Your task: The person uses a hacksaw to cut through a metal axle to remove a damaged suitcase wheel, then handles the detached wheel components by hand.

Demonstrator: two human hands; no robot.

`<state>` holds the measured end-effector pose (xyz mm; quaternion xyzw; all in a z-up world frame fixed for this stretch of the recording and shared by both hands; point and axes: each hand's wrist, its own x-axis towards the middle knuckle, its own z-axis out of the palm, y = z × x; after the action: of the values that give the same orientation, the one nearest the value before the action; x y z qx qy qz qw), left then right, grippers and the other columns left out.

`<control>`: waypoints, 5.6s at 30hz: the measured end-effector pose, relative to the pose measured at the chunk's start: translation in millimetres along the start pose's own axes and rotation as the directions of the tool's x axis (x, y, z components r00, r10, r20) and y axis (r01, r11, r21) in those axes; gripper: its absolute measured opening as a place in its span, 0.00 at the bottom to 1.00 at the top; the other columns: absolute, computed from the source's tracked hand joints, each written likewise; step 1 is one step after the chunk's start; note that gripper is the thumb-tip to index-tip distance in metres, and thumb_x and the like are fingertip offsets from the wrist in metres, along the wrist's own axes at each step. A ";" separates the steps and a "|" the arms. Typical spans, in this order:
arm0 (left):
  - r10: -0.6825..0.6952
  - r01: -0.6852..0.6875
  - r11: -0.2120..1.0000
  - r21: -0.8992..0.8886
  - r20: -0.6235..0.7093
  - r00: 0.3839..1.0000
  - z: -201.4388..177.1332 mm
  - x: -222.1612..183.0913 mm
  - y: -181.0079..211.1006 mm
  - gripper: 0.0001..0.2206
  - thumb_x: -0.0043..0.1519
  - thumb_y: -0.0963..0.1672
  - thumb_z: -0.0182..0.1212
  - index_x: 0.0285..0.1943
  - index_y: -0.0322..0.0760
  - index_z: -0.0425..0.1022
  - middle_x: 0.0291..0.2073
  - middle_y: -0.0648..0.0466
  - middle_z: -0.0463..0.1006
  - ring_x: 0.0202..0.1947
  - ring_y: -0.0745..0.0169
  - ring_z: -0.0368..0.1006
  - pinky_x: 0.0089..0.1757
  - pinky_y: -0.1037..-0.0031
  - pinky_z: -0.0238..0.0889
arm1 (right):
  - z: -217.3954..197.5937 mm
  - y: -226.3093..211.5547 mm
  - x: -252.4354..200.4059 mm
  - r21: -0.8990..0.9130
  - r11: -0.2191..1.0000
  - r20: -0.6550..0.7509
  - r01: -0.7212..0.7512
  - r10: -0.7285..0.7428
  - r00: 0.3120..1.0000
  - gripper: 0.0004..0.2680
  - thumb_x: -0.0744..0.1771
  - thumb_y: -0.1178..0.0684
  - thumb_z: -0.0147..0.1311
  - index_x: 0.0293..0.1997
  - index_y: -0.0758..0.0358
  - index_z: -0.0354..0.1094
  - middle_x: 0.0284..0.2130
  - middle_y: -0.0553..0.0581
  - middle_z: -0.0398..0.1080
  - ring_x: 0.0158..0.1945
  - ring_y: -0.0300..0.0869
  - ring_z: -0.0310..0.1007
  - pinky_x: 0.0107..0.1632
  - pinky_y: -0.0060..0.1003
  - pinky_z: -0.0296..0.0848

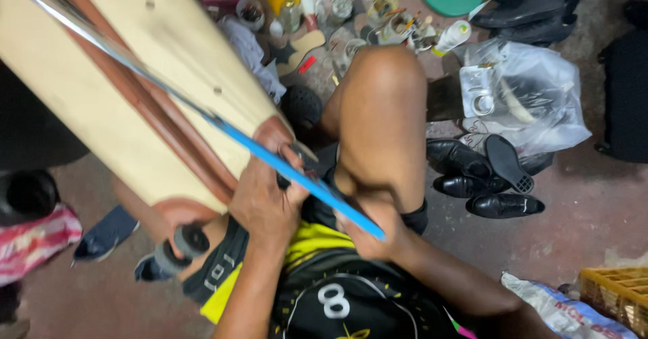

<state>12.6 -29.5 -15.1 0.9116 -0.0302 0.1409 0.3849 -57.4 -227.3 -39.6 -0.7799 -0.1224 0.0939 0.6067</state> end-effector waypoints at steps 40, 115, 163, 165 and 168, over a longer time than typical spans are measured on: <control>0.038 -0.025 0.994 0.111 -0.114 0.993 14.4 9.1 -11.7 0.29 0.66 0.61 0.52 0.54 0.34 0.74 0.46 0.44 0.79 0.38 0.49 0.76 0.37 0.63 0.68 | -6.4 -10.3 1.4 -0.261 0.963 -0.086 -0.059 0.038 0.996 0.07 0.68 0.57 0.51 0.29 0.64 0.69 0.21 0.55 0.70 0.24 0.42 0.72 0.29 0.36 0.69; 0.016 -0.012 1.000 0.023 -0.174 0.985 21.0 21.3 -3.7 0.19 0.62 0.54 0.62 0.53 0.41 0.76 0.40 0.49 0.81 0.36 0.49 0.78 0.36 0.61 0.69 | -28.4 14.6 -29.5 -0.211 0.976 -0.076 -0.050 0.035 0.996 0.11 0.66 0.59 0.54 0.23 0.65 0.57 0.17 0.52 0.53 0.20 0.37 0.52 0.25 0.38 0.54; -0.089 0.083 0.993 -0.084 -0.074 0.993 -7.5 -6.4 -23.7 0.21 0.73 0.50 0.45 0.32 0.29 0.64 0.26 0.45 0.66 0.28 0.46 0.64 0.36 0.61 0.57 | 6.7 -12.7 43.5 0.012 0.960 0.038 0.281 -0.281 0.959 0.05 0.60 0.59 0.60 0.34 0.65 0.68 0.27 0.59 0.67 0.30 0.54 0.69 0.34 0.44 0.69; -0.079 0.071 0.994 -0.088 -0.083 0.993 -5.9 -5.6 -22.7 0.21 0.73 0.50 0.46 0.31 0.30 0.64 0.25 0.46 0.66 0.27 0.51 0.64 0.35 0.64 0.57 | 4.6 -12.0 45.3 0.027 0.958 0.044 0.287 -0.288 0.957 0.05 0.60 0.59 0.61 0.34 0.65 0.68 0.27 0.58 0.67 0.30 0.54 0.69 0.34 0.44 0.69; -0.029 0.023 0.997 -0.078 -0.079 0.996 -6.2 -2.1 -16.3 0.18 0.74 0.49 0.45 0.36 0.31 0.65 0.25 0.48 0.68 0.27 0.58 0.65 0.34 0.70 0.58 | 5.9 -11.7 45.4 0.065 0.960 0.024 0.271 -0.273 0.962 0.05 0.62 0.59 0.62 0.34 0.65 0.68 0.28 0.58 0.68 0.30 0.53 0.70 0.34 0.43 0.70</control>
<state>11.8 -13.8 -22.9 0.8901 -0.0082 0.1708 0.4225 -16.8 -205.3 -29.6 -0.7352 -0.2355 0.0259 0.6351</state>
